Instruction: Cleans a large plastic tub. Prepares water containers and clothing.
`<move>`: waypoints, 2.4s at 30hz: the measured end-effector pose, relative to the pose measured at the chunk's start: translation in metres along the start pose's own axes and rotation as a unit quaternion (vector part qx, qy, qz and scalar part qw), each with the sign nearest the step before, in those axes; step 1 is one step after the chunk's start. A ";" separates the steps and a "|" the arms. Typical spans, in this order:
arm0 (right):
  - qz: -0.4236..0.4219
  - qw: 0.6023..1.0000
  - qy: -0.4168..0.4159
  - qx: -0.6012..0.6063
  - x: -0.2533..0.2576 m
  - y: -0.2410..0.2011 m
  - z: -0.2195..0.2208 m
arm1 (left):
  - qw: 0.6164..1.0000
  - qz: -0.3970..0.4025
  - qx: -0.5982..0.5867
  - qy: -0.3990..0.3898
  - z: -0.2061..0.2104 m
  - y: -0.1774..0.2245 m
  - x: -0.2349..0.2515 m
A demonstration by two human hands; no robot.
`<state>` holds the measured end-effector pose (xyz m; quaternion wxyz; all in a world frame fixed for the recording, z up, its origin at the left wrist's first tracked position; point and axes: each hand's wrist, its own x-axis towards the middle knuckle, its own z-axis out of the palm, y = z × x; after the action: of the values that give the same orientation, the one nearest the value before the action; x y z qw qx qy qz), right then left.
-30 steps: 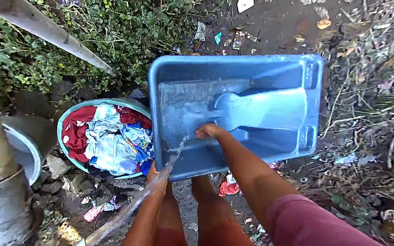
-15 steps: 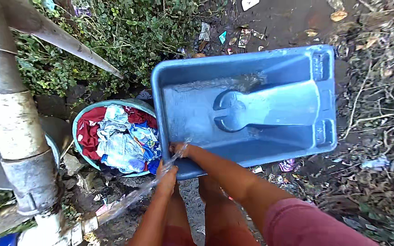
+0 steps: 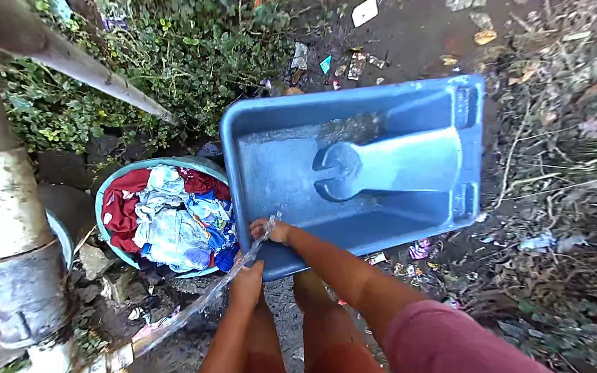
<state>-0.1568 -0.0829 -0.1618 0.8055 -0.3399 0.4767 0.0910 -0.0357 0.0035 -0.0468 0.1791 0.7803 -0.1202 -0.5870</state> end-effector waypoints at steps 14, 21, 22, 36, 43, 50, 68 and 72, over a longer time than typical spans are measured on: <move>-0.255 0.812 0.365 -0.378 0.082 -0.052 -0.068 | 0.993 -0.015 -0.096 0.064 0.022 0.008 -0.011; -0.055 0.747 0.591 -0.300 0.079 -0.025 -0.136 | 0.994 -0.049 -0.083 0.058 0.020 0.010 -0.015; -0.070 0.745 0.592 -0.300 0.089 -0.037 -0.126 | 0.995 -0.047 -0.073 0.052 0.020 0.010 -0.014; -0.284 0.776 0.302 -0.475 0.082 -0.033 -0.091 | 1.000 -0.011 -0.027 0.005 0.007 0.008 -0.001; -0.220 0.860 0.460 0.000 0.115 -0.120 -0.036 | 1.000 -0.017 -0.008 0.002 0.004 0.011 -0.001; -0.357 0.892 0.237 -0.147 0.071 -0.083 -0.055 | 0.999 -0.024 0.024 0.007 0.011 -0.002 -0.008; -0.323 0.899 0.289 0.055 0.047 -0.097 -0.019 | 0.997 -0.025 0.059 -0.037 0.011 0.005 -0.007; -0.369 0.895 0.193 -0.160 -0.058 -0.055 0.027 | 0.995 0.010 0.085 -0.048 0.012 -0.001 -0.005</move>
<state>-0.1427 -0.0972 -0.0794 0.6084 -0.6266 0.4418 -0.2051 -0.0484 0.0044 -0.0459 0.1115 0.7626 -0.1859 -0.6094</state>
